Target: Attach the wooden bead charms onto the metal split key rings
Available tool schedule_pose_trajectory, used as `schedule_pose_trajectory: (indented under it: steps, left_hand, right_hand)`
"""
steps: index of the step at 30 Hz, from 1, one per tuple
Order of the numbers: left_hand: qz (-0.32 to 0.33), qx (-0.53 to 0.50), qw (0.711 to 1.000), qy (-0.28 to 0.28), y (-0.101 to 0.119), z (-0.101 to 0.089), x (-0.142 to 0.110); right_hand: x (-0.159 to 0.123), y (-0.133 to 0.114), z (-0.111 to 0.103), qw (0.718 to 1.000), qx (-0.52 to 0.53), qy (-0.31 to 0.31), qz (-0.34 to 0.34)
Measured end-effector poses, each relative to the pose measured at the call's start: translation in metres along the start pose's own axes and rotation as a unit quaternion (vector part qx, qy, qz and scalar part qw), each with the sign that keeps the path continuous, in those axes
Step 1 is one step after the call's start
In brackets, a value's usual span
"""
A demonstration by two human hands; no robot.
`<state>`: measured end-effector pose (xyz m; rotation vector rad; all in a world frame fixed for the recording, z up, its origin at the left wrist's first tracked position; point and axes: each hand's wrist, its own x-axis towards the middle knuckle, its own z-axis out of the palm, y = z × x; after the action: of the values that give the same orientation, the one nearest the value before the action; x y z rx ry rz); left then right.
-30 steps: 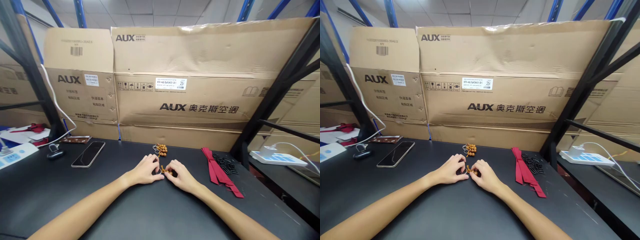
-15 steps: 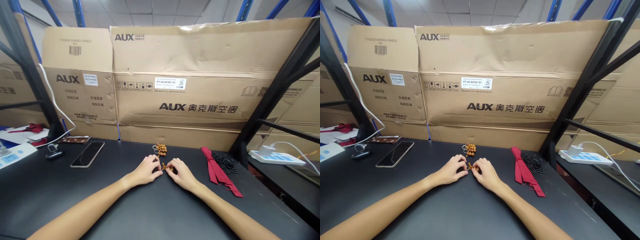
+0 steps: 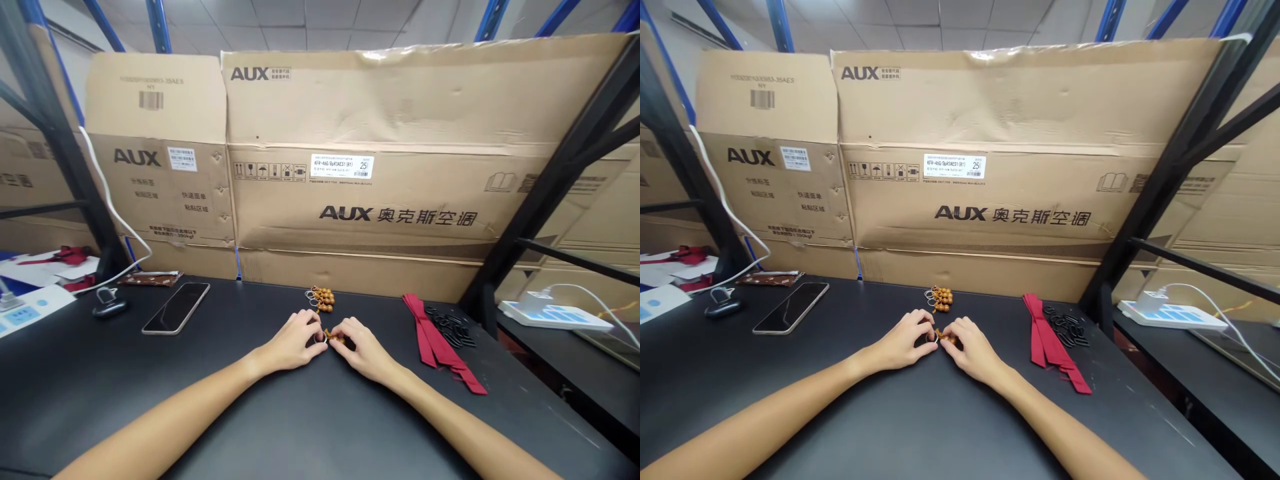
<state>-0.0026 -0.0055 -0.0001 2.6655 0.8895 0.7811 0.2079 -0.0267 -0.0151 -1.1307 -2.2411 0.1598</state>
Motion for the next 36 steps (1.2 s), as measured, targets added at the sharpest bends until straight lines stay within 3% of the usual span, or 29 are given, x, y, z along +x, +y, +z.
schedule_pose_trajectory:
  steps: [3, 9, 16, 22, 32, 36]
  left_hand:
    - [0.01, 0.009, 1.0, 0.004, -0.0013, 0.0012, -0.0001]
    - [0.013, 0.014, 1.0, 0.002, -0.0026, 0.002, 0.0011]
    - [0.006, 0.018, 1.0, 0.005, 0.001, 0.0, -0.0001]
    - [0.013, 0.018, 1.0, -0.007, 0.0001, 0.0011, 0.0015]
    - [-0.018, 0.09, 0.995, 0.035, 0.0007, 0.0028, 0.0006]
    - [0.01, 0.112, 0.994, 0.002, 0.0042, 0.0055, -0.0006]
  right_hand:
    - [-0.0003, -0.0011, -0.0006, 1.0, 0.004, -0.014, -0.022]
    - [0.001, 0.0041, 0.002, 0.997, -0.046, 0.026, 0.056]
    - [-0.0002, -0.0006, -0.0014, 1.0, 0.006, -0.017, -0.019]
    - [0.001, 0.0045, 0.0032, 0.997, -0.062, 0.021, 0.052]
    - [0.0017, 0.003, -0.0001, 0.992, -0.082, 0.091, 0.029]
    - [0.0011, -0.0014, -0.0004, 0.996, -0.082, 0.031, -0.003]
